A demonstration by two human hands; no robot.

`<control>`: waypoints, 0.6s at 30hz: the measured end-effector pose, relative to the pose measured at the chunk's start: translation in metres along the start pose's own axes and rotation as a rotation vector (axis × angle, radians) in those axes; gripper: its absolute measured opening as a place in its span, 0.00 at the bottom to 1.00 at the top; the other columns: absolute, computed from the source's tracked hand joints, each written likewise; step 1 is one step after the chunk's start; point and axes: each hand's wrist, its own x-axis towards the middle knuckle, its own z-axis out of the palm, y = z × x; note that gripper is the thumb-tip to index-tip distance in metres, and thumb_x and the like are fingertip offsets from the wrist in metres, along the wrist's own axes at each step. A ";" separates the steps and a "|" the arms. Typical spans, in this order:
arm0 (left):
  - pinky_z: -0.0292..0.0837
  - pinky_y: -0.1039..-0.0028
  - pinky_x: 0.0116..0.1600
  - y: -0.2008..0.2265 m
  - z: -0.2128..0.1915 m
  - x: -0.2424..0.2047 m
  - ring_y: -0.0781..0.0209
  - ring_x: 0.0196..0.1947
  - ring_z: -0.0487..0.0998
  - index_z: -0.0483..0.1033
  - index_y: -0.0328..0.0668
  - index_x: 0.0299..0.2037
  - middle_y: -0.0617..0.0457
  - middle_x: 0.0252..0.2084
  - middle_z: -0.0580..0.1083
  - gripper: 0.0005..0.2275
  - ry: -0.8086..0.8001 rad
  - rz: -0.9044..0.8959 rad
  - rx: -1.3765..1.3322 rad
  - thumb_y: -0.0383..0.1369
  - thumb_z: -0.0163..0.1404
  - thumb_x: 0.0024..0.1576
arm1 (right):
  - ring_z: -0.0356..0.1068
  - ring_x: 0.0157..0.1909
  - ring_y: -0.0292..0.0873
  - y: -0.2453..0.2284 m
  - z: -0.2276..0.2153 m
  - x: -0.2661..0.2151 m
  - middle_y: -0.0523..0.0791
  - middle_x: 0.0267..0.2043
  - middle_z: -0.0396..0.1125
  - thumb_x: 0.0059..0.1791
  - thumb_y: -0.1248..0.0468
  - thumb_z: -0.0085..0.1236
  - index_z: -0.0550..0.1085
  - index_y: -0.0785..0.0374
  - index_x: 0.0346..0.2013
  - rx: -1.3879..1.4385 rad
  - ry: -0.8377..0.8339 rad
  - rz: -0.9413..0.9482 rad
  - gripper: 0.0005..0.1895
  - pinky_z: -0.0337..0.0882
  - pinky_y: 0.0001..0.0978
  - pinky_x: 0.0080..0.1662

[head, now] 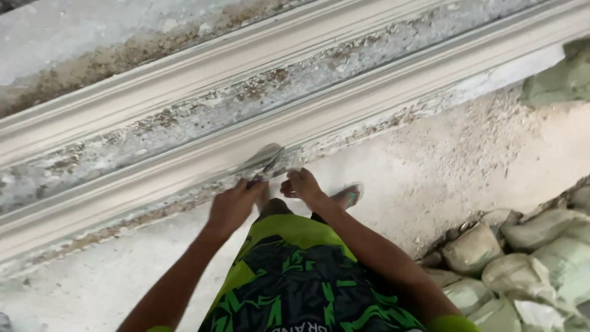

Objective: The recorder uses a putty knife to scrape and refine the edges of plaster decorative moldings on a workbench.

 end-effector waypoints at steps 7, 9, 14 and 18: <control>0.79 0.59 0.35 0.053 0.036 0.041 0.47 0.31 0.81 0.76 0.60 0.57 0.48 0.42 0.75 0.16 0.055 -0.066 0.063 0.34 0.49 0.59 | 0.73 0.33 0.44 -0.035 -0.188 -0.058 0.50 0.36 0.71 0.57 0.57 0.49 0.68 0.67 0.50 -0.162 0.057 -0.029 0.15 0.74 0.36 0.36; 0.78 0.57 0.34 0.100 0.035 0.089 0.45 0.29 0.80 0.75 0.59 0.59 0.45 0.41 0.75 0.17 -0.021 -0.091 0.001 0.32 0.47 0.59 | 0.72 0.35 0.45 -0.047 -0.239 -0.064 0.50 0.38 0.72 0.57 0.55 0.47 0.68 0.67 0.51 -0.202 0.058 -0.007 0.17 0.75 0.38 0.38; 0.77 0.54 0.34 0.171 0.067 0.140 0.42 0.32 0.80 0.77 0.57 0.57 0.44 0.41 0.76 0.15 0.180 -0.005 -0.113 0.32 0.47 0.62 | 0.75 0.46 0.47 -0.090 -0.309 -0.086 0.49 0.46 0.73 0.56 0.51 0.45 0.67 0.64 0.56 -0.292 0.073 0.018 0.22 0.76 0.43 0.47; 0.78 0.61 0.31 0.146 0.045 0.105 0.50 0.28 0.80 0.75 0.62 0.58 0.48 0.41 0.78 0.14 -0.021 -0.183 -0.200 0.35 0.47 0.63 | 0.74 0.52 0.52 -0.104 -0.348 -0.073 0.50 0.51 0.71 0.55 0.51 0.48 0.66 0.64 0.60 -0.100 0.107 0.004 0.24 0.74 0.49 0.53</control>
